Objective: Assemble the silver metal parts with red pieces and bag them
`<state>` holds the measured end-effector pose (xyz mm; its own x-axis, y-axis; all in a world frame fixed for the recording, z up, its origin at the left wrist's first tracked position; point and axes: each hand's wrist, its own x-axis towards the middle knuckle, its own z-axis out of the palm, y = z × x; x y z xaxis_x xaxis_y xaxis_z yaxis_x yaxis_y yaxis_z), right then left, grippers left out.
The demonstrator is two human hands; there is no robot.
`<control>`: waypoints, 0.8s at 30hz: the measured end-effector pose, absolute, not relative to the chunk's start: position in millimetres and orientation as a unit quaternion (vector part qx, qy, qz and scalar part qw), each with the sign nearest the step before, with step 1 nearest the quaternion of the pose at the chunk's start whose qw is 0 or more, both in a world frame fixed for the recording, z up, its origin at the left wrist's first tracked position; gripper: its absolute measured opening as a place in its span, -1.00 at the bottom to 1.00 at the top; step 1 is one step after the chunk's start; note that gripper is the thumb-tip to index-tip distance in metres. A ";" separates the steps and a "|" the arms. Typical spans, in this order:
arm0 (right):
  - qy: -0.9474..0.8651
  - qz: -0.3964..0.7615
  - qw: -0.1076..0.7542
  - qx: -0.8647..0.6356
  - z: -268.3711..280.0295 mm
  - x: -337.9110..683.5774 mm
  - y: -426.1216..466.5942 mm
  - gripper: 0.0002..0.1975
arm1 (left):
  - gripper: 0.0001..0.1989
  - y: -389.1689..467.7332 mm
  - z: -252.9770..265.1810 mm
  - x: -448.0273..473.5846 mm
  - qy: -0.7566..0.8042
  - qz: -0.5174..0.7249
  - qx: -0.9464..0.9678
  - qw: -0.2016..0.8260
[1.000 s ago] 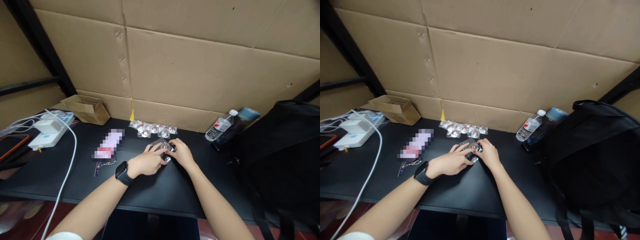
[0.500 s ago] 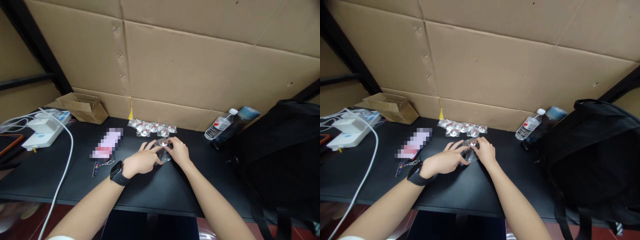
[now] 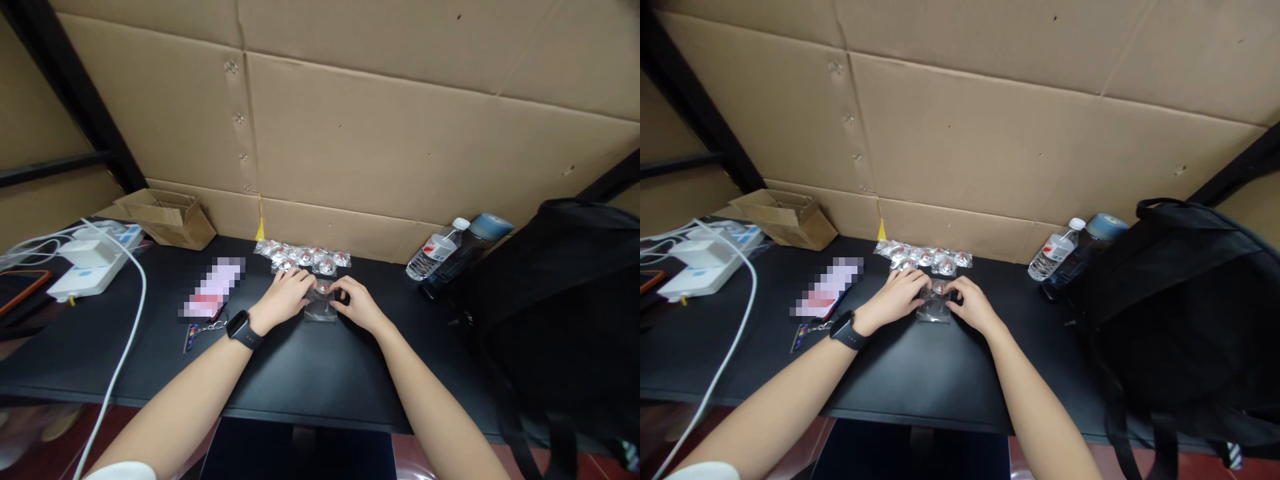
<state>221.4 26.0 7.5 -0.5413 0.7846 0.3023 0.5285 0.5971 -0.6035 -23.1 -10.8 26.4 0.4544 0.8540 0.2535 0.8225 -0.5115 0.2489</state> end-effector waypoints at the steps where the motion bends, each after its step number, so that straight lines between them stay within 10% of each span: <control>1: -0.847 0.227 0.286 -0.386 6.2 219.8 26.0 -0.78 | -0.82 -8.9 25.8 -23.3 0.489 0.184 0.851 0.053; 24: -0.776 0.161 0.302 -0.530 -9.4 204.6 27.8 -0.77 | -0.71 -4.0 7.1 -11.0 0.634 0.226 0.729 0.123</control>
